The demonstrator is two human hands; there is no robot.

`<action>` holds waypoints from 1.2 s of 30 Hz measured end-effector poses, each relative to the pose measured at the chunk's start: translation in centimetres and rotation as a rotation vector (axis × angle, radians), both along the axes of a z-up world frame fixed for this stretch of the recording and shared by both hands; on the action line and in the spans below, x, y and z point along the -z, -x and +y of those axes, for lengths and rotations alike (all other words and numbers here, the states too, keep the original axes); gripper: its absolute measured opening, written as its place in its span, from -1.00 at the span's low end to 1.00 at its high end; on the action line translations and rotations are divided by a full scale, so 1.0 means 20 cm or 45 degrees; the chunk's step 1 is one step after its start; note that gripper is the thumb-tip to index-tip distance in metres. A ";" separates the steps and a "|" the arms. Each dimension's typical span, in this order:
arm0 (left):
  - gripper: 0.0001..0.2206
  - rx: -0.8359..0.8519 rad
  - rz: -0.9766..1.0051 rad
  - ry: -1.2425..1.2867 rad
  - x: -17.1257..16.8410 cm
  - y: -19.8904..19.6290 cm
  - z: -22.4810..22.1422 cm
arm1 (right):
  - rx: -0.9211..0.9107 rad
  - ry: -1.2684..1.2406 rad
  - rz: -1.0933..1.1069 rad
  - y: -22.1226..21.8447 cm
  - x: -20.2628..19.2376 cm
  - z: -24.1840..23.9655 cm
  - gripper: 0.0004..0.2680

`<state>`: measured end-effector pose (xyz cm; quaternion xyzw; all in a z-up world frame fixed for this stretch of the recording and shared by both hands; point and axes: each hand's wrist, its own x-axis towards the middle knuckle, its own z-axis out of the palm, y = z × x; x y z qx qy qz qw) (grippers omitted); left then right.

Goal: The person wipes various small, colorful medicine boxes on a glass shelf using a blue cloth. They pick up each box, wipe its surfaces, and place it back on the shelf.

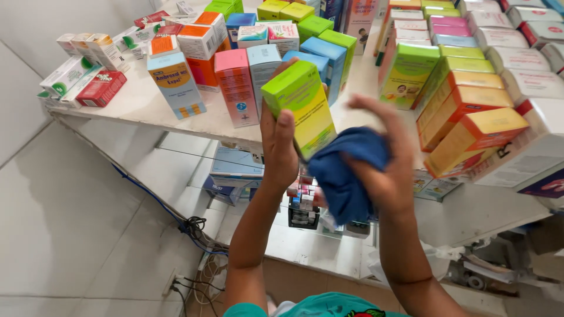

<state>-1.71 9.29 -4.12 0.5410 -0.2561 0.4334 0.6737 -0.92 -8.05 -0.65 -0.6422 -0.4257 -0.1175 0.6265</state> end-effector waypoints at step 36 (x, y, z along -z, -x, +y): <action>-0.31 0.272 0.005 0.072 0.04 0.08 0.22 | 0.843 -0.339 -0.573 0.06 -0.03 0.47 -0.82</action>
